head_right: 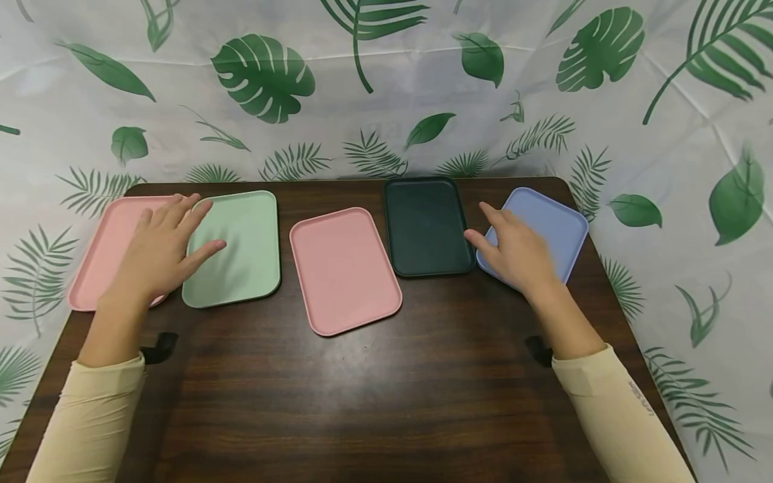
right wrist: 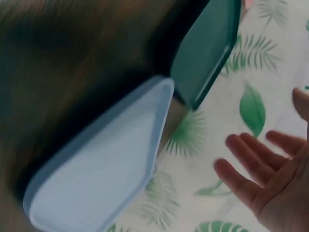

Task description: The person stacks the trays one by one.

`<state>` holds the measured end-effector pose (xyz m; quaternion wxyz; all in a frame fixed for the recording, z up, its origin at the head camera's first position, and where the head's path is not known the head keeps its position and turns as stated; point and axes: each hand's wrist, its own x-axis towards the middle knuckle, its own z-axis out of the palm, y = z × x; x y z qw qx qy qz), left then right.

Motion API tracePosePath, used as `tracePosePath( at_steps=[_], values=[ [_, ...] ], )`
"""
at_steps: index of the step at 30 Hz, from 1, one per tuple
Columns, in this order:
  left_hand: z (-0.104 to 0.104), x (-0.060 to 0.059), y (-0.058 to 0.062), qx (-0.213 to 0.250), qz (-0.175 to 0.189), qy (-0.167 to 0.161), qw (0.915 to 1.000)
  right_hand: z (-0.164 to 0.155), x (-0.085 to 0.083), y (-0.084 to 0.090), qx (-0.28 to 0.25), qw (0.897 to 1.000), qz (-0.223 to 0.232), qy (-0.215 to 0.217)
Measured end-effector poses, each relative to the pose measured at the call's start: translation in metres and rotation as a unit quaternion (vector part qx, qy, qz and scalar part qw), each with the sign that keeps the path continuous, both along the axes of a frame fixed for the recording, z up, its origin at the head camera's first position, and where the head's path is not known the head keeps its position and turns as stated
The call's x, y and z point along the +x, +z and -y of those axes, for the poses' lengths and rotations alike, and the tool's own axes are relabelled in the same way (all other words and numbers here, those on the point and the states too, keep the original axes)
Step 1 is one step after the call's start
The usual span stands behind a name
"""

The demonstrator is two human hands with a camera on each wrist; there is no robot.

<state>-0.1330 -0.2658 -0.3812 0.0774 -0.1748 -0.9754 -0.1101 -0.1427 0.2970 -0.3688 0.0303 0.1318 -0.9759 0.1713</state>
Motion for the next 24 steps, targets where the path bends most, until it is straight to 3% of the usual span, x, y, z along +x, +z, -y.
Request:
tracePosePath(
  at_steps=[4,9,17,24],
  values=[
    [-0.009,-0.002,-0.005,0.014,-0.017,0.012,0.9997,0.010,0.002,-0.002,-0.069,0.996,0.033,-0.035],
    [-0.023,-0.007,-0.013,0.038,-0.019,0.021,0.9989,0.022,0.006,-0.008,-0.115,0.988,0.088,-0.053],
    [-0.048,-0.021,-0.027,0.052,0.005,0.028,0.9982,0.042,0.014,-0.020,-0.211,0.953,0.212,-0.052],
    [-0.069,-0.038,-0.041,0.044,0.029,0.012,0.9985,0.058,0.017,-0.036,-0.226,0.933,0.276,-0.054]
  ],
)
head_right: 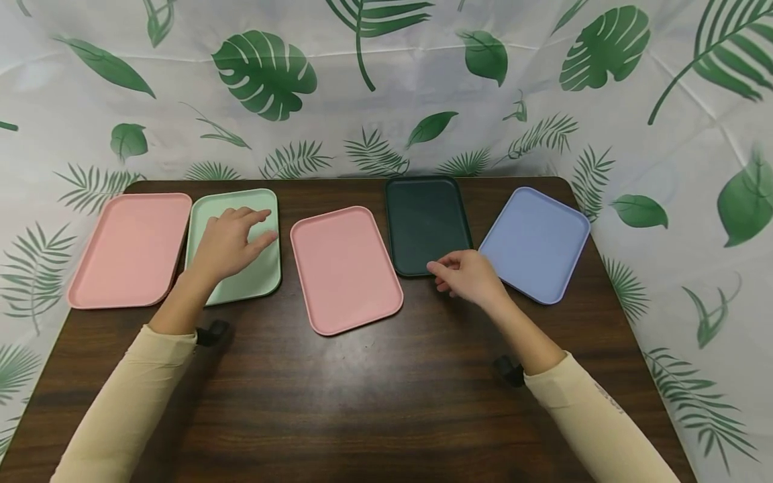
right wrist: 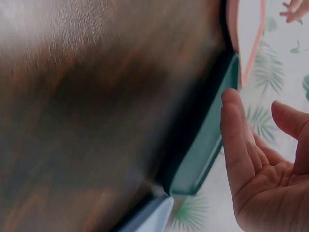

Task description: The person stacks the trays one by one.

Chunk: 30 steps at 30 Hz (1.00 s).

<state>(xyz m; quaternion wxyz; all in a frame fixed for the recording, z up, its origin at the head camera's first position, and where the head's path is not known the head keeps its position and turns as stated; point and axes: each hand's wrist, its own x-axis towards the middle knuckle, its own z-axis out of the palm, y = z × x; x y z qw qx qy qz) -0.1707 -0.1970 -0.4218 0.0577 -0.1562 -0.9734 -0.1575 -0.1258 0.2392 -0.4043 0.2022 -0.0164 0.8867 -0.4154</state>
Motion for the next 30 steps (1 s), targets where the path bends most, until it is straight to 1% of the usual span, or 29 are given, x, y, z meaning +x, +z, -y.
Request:
tracePosePath(
  at_steps=[6,13,20,26,30],
  values=[
    [-0.014,-0.012,-0.007,-0.017,0.034,-0.014,0.9992,0.012,0.006,-0.014,-0.002,0.998,0.055,0.011],
    [-0.028,-0.021,-0.013,-0.035,0.064,-0.021,0.9971,0.024,0.013,-0.027,-0.008,0.996,0.090,0.015],
    [-0.035,-0.026,-0.014,-0.052,0.092,-0.019,0.9942,0.033,0.016,-0.029,-0.026,0.995,0.100,0.005],
    [-0.036,-0.030,-0.015,-0.053,0.096,-0.015,0.9939,0.042,0.016,-0.033,-0.042,0.995,0.095,-0.006],
    [-0.039,-0.028,-0.018,-0.050,0.101,-0.018,0.9935,0.045,0.021,-0.037,-0.052,0.994,0.093,-0.002]
  ],
)
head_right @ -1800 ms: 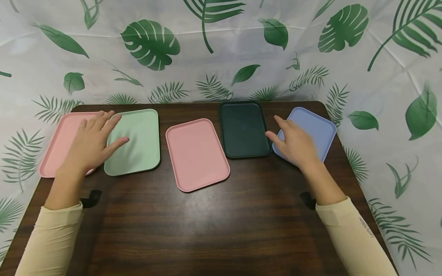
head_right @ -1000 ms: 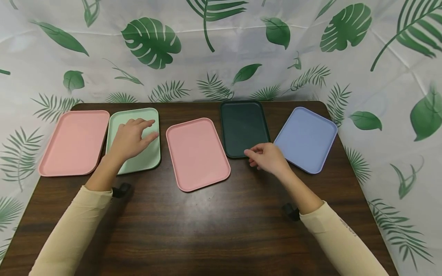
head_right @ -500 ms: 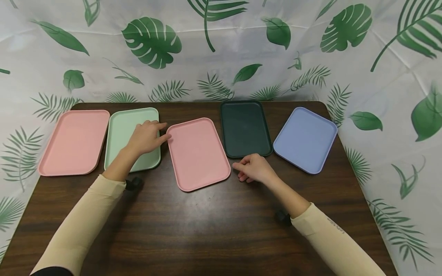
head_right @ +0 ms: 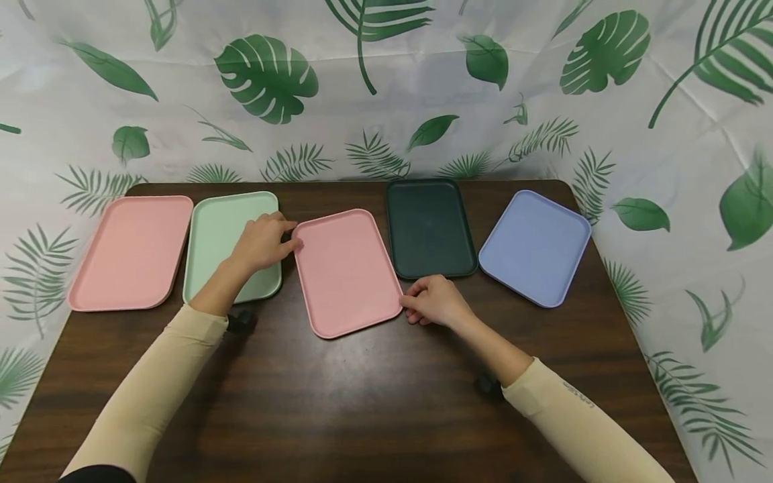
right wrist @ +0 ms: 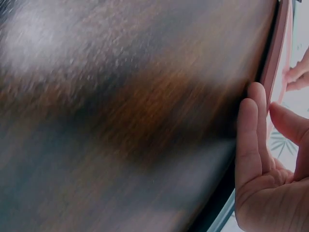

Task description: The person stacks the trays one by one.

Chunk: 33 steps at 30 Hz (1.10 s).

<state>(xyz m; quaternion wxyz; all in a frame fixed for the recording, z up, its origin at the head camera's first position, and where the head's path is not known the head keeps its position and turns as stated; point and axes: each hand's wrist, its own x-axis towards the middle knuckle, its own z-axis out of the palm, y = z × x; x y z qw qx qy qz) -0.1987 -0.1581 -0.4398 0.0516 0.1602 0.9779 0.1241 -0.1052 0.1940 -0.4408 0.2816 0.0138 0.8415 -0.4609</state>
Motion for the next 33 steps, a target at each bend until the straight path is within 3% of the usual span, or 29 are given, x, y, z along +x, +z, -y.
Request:
tracePosePath(
  at_steps=[10,23,33],
  values=[
    [-0.003,-0.001,-0.003,0.011,-0.016,0.003,0.9998,0.005,0.006,-0.001,-0.014,1.000,-0.017,-0.009],
    [-0.005,0.008,-0.006,0.053,-0.039,0.008,0.9978,0.010,0.018,-0.002,-0.055,0.998,-0.016,-0.009],
    [-0.007,0.007,0.003,0.057,-0.040,0.015,0.9975,0.012,0.018,0.000,-0.096,0.995,-0.008,-0.011]
  ],
)
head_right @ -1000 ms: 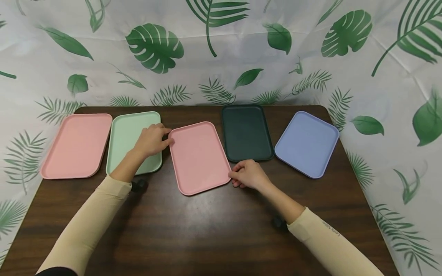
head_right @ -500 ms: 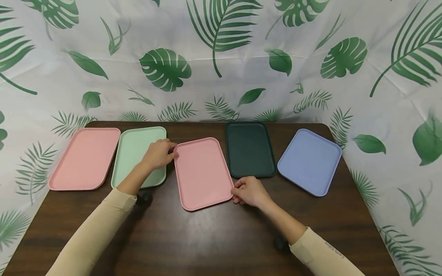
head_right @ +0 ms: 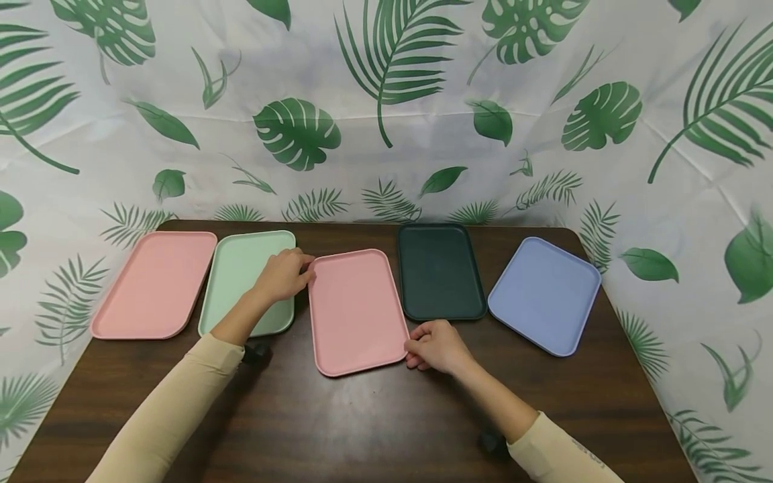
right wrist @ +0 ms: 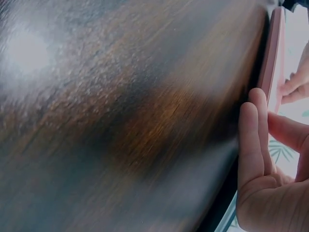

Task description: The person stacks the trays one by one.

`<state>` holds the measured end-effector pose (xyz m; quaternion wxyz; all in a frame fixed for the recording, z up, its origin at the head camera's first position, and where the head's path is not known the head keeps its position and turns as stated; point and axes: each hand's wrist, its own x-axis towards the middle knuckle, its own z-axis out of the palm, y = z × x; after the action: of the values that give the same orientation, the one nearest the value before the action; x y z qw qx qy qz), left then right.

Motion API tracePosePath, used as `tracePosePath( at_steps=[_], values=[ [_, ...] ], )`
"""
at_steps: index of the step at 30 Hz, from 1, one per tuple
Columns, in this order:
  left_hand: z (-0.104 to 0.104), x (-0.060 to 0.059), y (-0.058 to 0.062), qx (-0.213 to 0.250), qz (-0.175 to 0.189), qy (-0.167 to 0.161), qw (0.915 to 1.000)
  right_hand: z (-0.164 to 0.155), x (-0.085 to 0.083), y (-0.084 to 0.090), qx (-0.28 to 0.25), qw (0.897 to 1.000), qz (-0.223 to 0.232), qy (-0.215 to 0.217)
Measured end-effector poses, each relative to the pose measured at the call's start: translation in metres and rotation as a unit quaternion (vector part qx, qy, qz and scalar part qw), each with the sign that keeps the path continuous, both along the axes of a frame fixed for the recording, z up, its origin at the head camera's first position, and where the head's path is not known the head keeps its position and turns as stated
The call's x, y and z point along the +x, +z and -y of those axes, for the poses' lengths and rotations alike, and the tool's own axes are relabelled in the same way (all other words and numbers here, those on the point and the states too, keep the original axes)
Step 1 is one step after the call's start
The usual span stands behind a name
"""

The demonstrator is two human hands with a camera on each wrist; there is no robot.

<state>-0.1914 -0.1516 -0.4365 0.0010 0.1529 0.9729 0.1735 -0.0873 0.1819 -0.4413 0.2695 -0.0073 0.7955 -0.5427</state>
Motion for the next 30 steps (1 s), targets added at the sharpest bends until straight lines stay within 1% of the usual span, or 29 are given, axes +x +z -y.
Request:
tracePosePath(
  at_steps=[4,9,13,19,26,30],
  values=[
    [-0.001,-0.002,-0.002,-0.001,-0.003,-0.002,1.0000,0.000,0.003,-0.002,-0.018,1.000,0.010,-0.007],
    [-0.003,-0.006,-0.001,0.003,-0.007,-0.006,1.0000,0.004,0.007,-0.004,-0.035,0.998,0.034,-0.026],
    [-0.004,-0.009,-0.001,0.007,-0.003,-0.009,0.9999,0.008,0.011,-0.005,-0.056,0.996,0.053,-0.036],
    [-0.005,-0.016,-0.001,0.004,0.003,-0.010,0.9999,0.015,0.015,-0.007,-0.074,0.994,0.067,-0.050],
    [-0.007,-0.029,0.003,-0.003,0.014,-0.012,0.9998,0.022,0.011,-0.009,-0.074,0.993,0.071,-0.057],
    [-0.006,-0.033,0.003,0.001,0.017,-0.010,0.9998,0.024,0.009,-0.011,-0.075,0.993,0.068,-0.058]
  ],
)
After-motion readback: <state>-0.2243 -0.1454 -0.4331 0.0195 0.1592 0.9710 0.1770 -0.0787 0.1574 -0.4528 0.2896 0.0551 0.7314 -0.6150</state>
